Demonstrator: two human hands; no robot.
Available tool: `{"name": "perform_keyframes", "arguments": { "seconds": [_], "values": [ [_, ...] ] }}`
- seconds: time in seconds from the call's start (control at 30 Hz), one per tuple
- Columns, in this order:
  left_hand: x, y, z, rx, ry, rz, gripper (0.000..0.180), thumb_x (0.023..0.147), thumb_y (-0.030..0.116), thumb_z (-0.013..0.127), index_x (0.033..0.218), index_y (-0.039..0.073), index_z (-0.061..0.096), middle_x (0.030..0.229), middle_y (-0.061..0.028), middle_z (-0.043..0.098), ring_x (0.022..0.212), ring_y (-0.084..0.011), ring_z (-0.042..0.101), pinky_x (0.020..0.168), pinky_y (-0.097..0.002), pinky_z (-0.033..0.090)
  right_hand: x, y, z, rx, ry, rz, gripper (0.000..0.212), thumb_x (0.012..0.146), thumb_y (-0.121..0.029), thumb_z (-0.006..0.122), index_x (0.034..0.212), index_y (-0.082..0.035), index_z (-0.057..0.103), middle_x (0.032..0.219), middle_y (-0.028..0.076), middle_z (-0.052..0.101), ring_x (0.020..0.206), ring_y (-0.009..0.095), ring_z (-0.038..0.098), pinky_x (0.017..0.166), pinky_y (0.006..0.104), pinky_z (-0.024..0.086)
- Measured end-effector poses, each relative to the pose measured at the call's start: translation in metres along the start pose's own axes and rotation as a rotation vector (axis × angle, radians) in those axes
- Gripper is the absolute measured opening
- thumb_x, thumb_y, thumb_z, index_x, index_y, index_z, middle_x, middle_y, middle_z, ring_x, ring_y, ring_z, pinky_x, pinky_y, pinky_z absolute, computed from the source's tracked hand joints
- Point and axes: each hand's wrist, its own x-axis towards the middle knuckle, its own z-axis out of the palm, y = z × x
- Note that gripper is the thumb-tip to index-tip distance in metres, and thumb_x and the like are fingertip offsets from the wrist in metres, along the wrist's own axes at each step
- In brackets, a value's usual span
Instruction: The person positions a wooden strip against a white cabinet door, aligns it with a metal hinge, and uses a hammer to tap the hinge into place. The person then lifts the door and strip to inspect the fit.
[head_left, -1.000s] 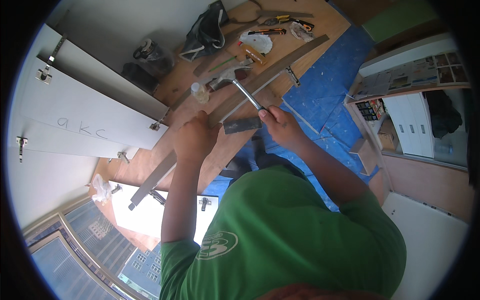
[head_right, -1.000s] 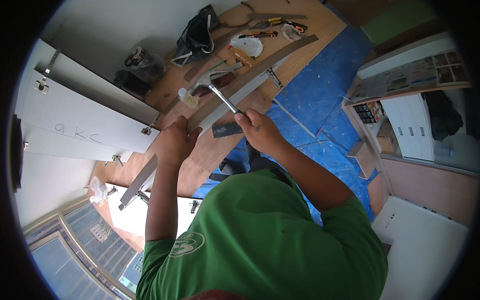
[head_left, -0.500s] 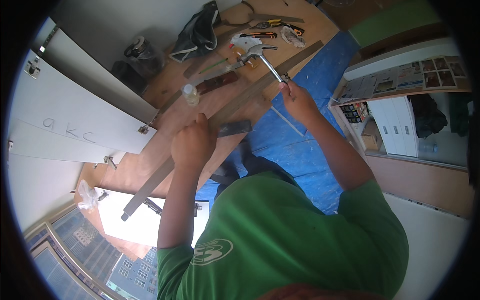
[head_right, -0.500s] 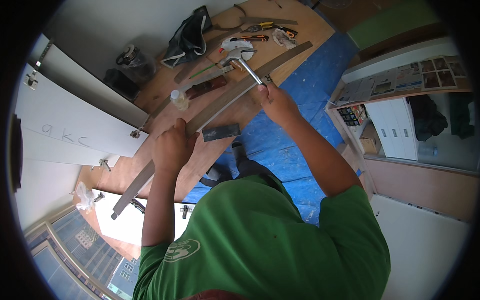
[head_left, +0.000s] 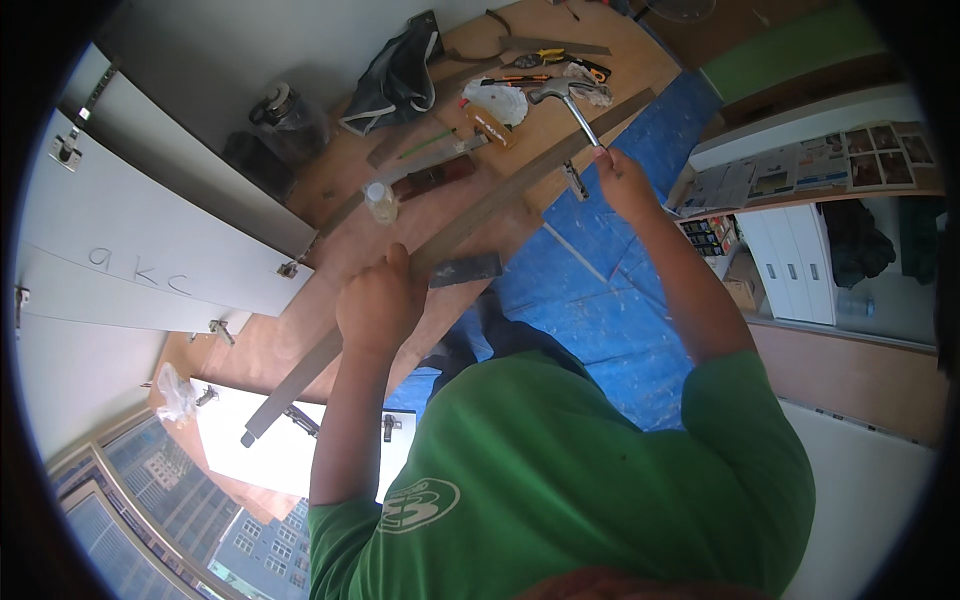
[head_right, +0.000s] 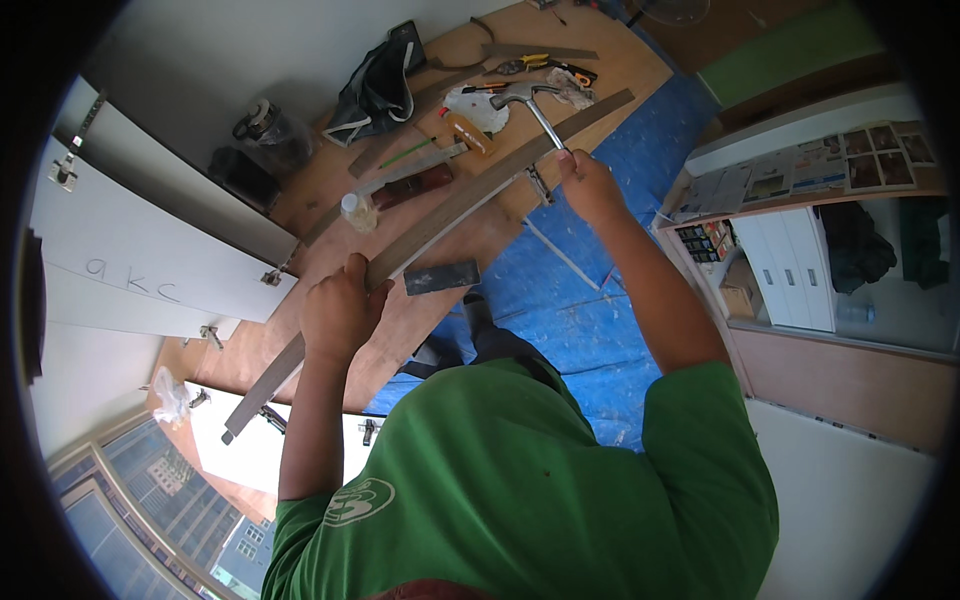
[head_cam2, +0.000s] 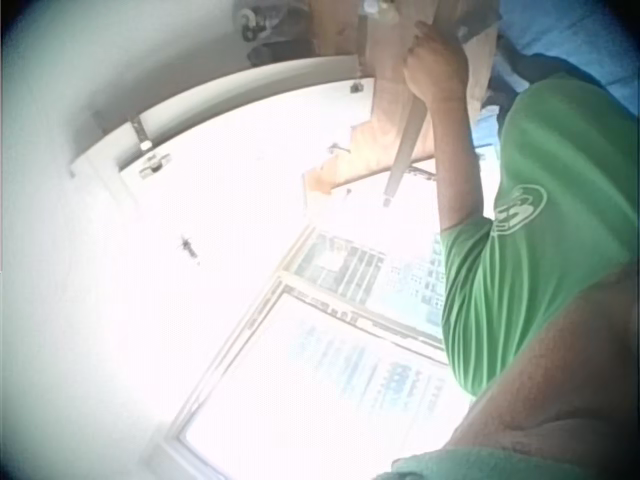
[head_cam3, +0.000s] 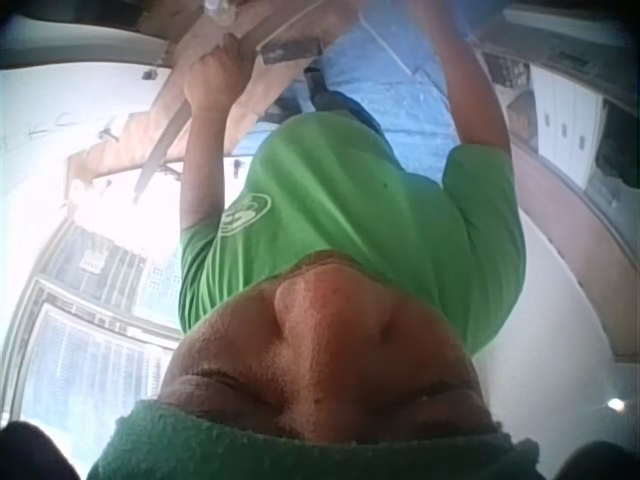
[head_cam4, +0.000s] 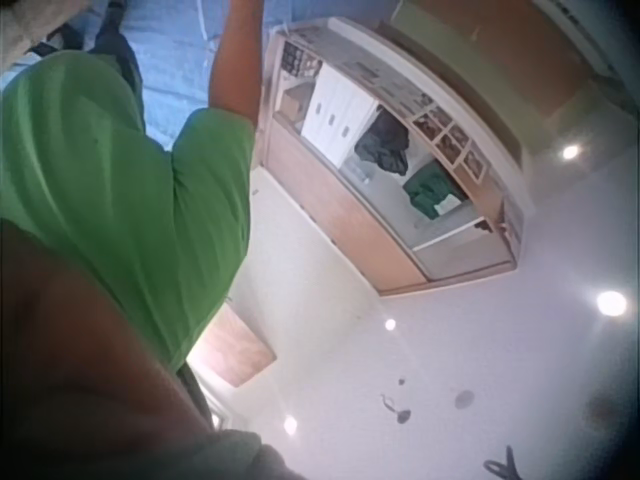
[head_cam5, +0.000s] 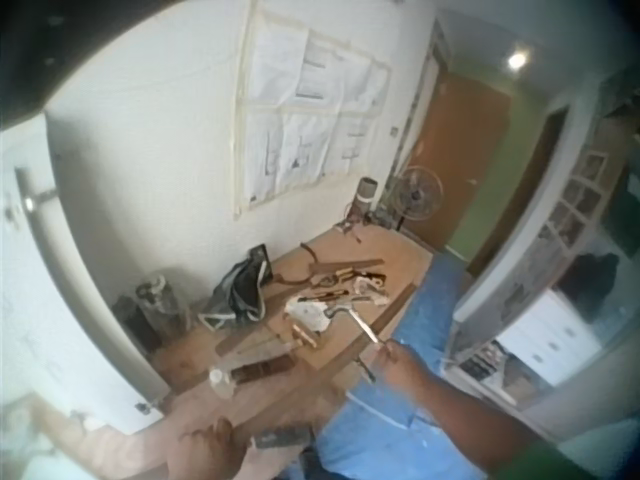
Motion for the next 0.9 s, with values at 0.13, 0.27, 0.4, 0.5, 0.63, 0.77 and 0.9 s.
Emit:
{"name": "perform_keyframes", "arguments": {
  "seconds": [0.13, 0.27, 0.4, 0.5, 0.63, 0.77, 0.9],
  "values": [
    [0.003, -0.002, 0.002, 0.001, 0.027, 0.024, 0.04, 0.088, 0.038, 0.081, 0.098, 0.01, 0.053, 0.074, -0.0138, 0.071, 0.07, -0.0356, 0.074, 0.062, -0.0482, 0.059, 0.017, 0.015, -0.002, -0.002, 0.034, -0.02, 0.052, 0.11, -0.048, 0.047, 0.101, 0.0, 0.064, 0.095, 0.028, 0.069, 0.094, 0.05, 0.065, 0.082, 0.0521, 0.052],
    [0.001, -0.001, 0.001, 0.01, 0.034, 0.025, 0.04, 0.089, 0.039, 0.08, 0.097, 0.01, 0.054, 0.074, -0.0143, 0.071, 0.071, -0.0366, 0.074, 0.063, -0.0485, 0.059, 0.024, 0.014, -0.009, 0.096, 0.003, 0.077, 0.052, 0.111, -0.047, 0.046, 0.1, 0.0, 0.065, 0.094, 0.027, 0.069, 0.093, 0.048, 0.066, 0.083, 0.0519, 0.052],
    [0.002, -0.004, 0.006, 0.011, 0.059, 0.051, 0.04, 0.089, 0.039, 0.08, 0.097, 0.009, 0.054, 0.075, -0.015, 0.071, 0.071, -0.0375, 0.074, 0.064, -0.0489, 0.059, 0.041, 0.038, -0.003, 0.035, 0.055, 0.034, 0.052, 0.111, -0.048, 0.046, 0.097, 0.0, 0.064, 0.087, 0.022, 0.068, 0.081, 0.041, 0.067, 0.075, 0.0495, 0.052],
    [0.002, -0.004, 0.002, 0.023, 0.051, 0.047, 0.038, 0.089, 0.038, 0.079, 0.096, 0.009, 0.055, 0.077, -0.014, 0.072, 0.072, -0.0368, 0.074, 0.065, -0.049, 0.06, 0.047, 0.027, -0.015, 0.153, 0.001, 0.177, 0.051, 0.111, -0.047, 0.047, 0.093, -0.002, 0.062, 0.077, 0.014, 0.064, 0.062, 0.03, 0.063, 0.057, 0.0431, 0.05],
    [0.001, 0.0, -0.002, 0.01, 0.036, 0.034, 0.038, 0.088, 0.037, 0.079, 0.097, 0.009, 0.056, 0.08, -0.0137, 0.073, 0.072, -0.0367, 0.074, 0.065, -0.0488, 0.06, 0.042, 0.037, -0.028, 0.461, 0.039, 0.354, 0.047, 0.111, -0.046, 0.05, 0.091, -0.006, 0.061, 0.067, 0.005, 0.054, 0.046, 0.017, 0.052, 0.041, 0.0326, 0.041],
    [0.003, -0.002, -0.002, 0.012, 0.051, 0.036, 0.038, 0.088, 0.036, 0.08, 0.098, 0.008, 0.056, 0.08, -0.0137, 0.073, 0.073, -0.0369, 0.075, 0.066, -0.0486, 0.061, 0.032, 0.035, -0.032, 0.534, 0.033, 0.245, 0.045, 0.11, -0.046, 0.053, 0.089, -0.006, 0.06, 0.065, 0.004, 0.053, 0.047, 0.017, 0.053, 0.043, 0.0324, 0.043],
    [0.004, 0.001, -0.006, 0.012, 0.031, 0.025, 0.037, 0.088, 0.036, 0.08, 0.098, 0.009, 0.057, 0.079, -0.0135, 0.073, 0.073, -0.037, 0.075, 0.067, -0.0492, 0.061, 0.034, 0.031, -0.024, 0.487, -0.048, 0.229, 0.047, 0.11, -0.047, 0.052, 0.088, -0.006, 0.058, 0.065, 0.004, 0.052, 0.048, 0.016, 0.052, 0.043, 0.0322, 0.043]
  ]
}}
